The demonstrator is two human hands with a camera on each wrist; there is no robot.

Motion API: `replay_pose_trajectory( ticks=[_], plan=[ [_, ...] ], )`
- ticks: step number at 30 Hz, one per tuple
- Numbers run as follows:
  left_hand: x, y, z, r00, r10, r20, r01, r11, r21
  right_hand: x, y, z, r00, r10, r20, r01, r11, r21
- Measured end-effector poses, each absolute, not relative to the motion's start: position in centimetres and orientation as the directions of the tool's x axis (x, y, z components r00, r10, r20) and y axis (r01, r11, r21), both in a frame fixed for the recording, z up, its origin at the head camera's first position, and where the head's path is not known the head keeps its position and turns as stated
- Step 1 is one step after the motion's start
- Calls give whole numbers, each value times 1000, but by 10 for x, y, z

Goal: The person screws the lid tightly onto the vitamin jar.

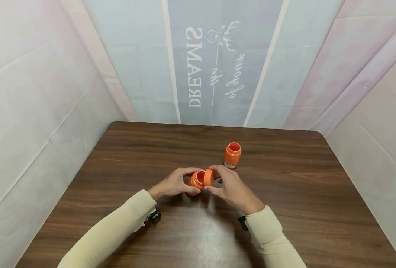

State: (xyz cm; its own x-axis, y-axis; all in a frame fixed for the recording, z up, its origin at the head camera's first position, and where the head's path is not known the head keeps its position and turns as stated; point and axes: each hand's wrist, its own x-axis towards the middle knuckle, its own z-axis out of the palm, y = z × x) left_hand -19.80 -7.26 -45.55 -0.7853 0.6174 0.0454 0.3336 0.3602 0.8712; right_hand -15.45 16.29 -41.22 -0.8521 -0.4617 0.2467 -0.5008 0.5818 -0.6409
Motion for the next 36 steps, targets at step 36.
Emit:
replay_pose_trajectory(
  ticks=[36],
  plan=[
    [-193, -53, -450, -777, 628, 44, 371, 400, 838, -154, 159, -380, -764, -630, 138, -643, 724, -251]
  ],
)
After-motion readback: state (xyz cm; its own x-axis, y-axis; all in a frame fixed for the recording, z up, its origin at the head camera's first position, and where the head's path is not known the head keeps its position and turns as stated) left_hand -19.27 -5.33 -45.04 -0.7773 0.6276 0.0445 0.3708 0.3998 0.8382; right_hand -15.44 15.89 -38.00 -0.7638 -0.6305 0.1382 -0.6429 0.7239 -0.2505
